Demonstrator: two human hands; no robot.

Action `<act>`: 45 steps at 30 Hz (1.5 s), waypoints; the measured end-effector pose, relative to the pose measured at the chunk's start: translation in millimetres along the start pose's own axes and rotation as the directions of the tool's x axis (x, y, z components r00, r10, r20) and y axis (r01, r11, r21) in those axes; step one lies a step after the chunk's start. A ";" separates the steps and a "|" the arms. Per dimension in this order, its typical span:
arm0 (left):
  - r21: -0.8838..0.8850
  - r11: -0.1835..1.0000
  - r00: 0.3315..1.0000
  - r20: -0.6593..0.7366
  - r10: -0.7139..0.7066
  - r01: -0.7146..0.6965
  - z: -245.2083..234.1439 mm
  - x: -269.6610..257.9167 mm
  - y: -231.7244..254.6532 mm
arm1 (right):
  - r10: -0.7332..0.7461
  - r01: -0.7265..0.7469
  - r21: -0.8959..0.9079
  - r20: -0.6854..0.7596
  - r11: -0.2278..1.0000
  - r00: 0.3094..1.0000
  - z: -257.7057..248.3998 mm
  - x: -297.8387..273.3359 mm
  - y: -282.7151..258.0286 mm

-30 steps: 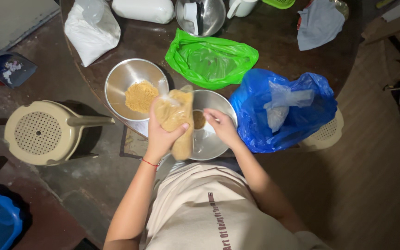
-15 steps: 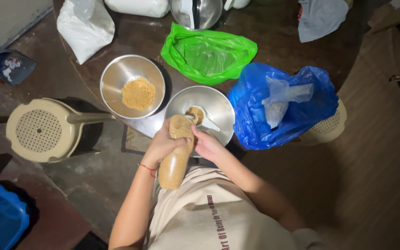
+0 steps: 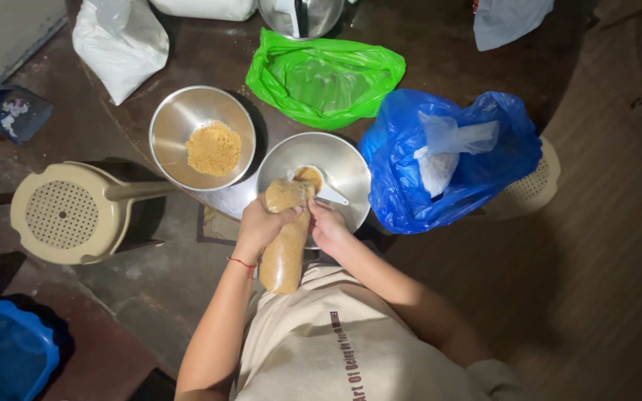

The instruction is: The person measures ingredients using a cup and spoons from plastic bags and containers, transferring them into two metal bowls on a table.

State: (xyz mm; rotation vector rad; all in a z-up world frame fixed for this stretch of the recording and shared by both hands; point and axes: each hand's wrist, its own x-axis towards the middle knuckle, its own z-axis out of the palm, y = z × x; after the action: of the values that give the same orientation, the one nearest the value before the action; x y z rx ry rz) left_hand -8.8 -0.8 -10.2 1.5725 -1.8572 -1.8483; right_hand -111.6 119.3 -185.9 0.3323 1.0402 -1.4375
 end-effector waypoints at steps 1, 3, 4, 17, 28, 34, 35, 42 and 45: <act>0.018 1.000 1.000 -0.004 -0.001 0.001 -0.1 0.1 -0.1 | 0.022 -0.023 0.028 0.015 0.999 1.000 4.2 -3.9 -3.0; 0.054 0.999 1.000 -0.011 -0.002 0.002 0.0 -0.3 0.3 | 0.066 -0.070 0.082 0.048 0.994 0.997 17.7 -16.9 -12.7; 0.073 0.997 1.000 -0.006 0.013 -0.013 1.1 -0.5 0.9 | 0.067 -0.074 0.083 0.078 0.994 0.995 25.1 -24.4 -18.6; 0.445 0.881 0.986 0.031 0.164 -0.161 8.2 -7.8 8.1 | 0.199 -0.204 0.151 0.051 0.967 0.979 31.0 -10.4 -5.1; 0.476 0.870 0.989 0.002 0.145 -0.128 8.1 -12.4 13.4 | 0.204 -0.204 0.074 -0.005 0.976 0.979 32.5 -3.6 -2.0; 0.486 0.867 0.990 -0.012 0.138 -0.115 6.7 -12.5 12.1 | 0.242 -0.253 -0.030 -0.200 0.967 0.949 54.5 -25.4 -17.1; 0.481 0.869 0.990 -0.019 0.141 -0.114 6.2 -12.9 12.0 | 0.233 -0.239 -0.015 -0.176 0.971 0.956 53.8 -23.2 -16.0; 0.436 0.898 0.994 -0.051 0.094 -0.062 0.5 -17.1 11.2 | 0.112 -0.114 -0.032 -0.066 0.993 0.992 38.9 -0.3 1.6; 0.417 0.908 0.994 -0.065 0.085 -0.050 0.1 -18.0 9.3 | 0.069 -0.071 -0.025 -0.072 0.997 0.995 47.1 -6.2 -1.9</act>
State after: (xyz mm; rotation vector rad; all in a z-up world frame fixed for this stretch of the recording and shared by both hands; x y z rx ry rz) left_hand -5.8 9.0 7.3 1.6385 -2.3471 -1.3967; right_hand -94.2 87.9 -154.6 0.3981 1.0947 -1.3558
